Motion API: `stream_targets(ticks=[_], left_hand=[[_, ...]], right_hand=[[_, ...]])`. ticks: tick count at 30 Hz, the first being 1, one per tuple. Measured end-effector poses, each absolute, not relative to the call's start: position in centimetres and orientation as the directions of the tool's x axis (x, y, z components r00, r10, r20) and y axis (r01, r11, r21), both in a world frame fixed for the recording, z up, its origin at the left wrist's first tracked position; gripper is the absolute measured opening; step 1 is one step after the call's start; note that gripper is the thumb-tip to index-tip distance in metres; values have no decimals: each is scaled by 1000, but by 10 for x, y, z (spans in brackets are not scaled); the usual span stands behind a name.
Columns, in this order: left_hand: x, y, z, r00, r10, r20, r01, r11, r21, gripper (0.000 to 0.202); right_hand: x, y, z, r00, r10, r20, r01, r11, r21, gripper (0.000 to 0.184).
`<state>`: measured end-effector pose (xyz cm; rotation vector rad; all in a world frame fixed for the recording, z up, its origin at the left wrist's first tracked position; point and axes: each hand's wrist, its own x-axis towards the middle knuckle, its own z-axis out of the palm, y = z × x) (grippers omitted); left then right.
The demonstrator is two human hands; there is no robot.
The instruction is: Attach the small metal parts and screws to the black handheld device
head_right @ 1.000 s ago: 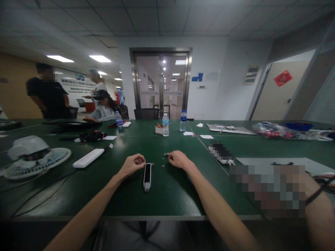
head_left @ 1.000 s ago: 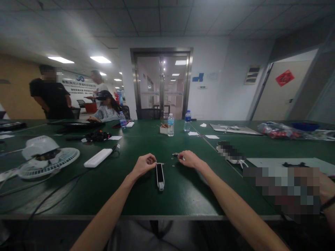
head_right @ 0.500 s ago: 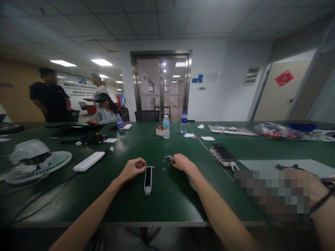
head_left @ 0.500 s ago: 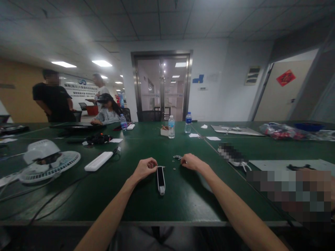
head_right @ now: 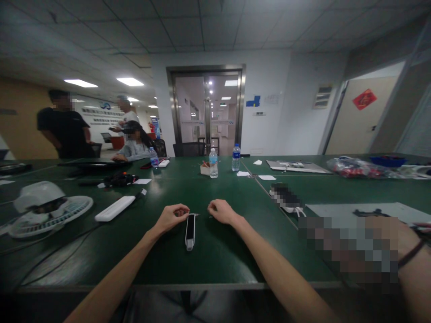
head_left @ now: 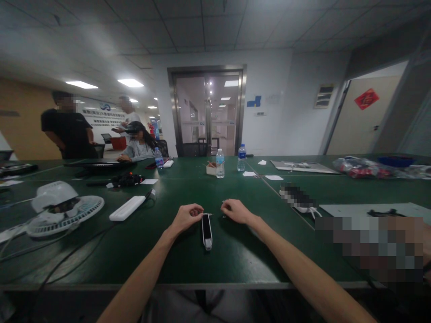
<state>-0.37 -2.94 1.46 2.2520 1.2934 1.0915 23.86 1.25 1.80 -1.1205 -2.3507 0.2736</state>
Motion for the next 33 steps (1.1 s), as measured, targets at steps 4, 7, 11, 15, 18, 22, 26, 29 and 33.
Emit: stream_targets(ticks=[4, 7, 11, 15, 18, 22, 26, 29, 33], left_hand=[[2, -31, 16, 304, 808, 505, 609, -573, 549, 22], [6, -32, 18, 307, 789, 533, 620, -590, 517, 19], [9, -33, 18, 341, 762, 550, 622, -622, 476, 17], [11, -33, 18, 368, 739, 564, 625, -646, 438, 16], [12, -35, 20, 374, 734, 567, 623, -652, 432, 16], [12, -36, 22, 385, 736, 557, 620, -653, 434, 16], [11, -36, 24, 410, 735, 540, 629, -657, 417, 15], [11, -36, 25, 424, 723, 546, 630, -668, 395, 13], [13, -35, 23, 428, 700, 572, 620, -687, 378, 12]], right_hand=[[209, -1, 9, -462, 769, 443, 478, 636, -606, 21], [194, -5, 2, -413, 795, 445, 405, 598, -692, 22], [187, -4, -5, -386, 833, 396, 313, 522, -793, 25], [187, -4, -8, -354, 875, 330, 156, 403, -902, 26], [187, -5, -9, -343, 891, 296, 83, 343, -936, 28], [188, -6, -11, -357, 888, 290, 32, 322, -946, 29], [188, -7, -12, -348, 891, 292, 24, 319, -947, 29], [188, -8, -11, -344, 894, 287, 29, 316, -948, 29], [188, -8, -10, -341, 897, 282, 41, 314, -949, 29]])
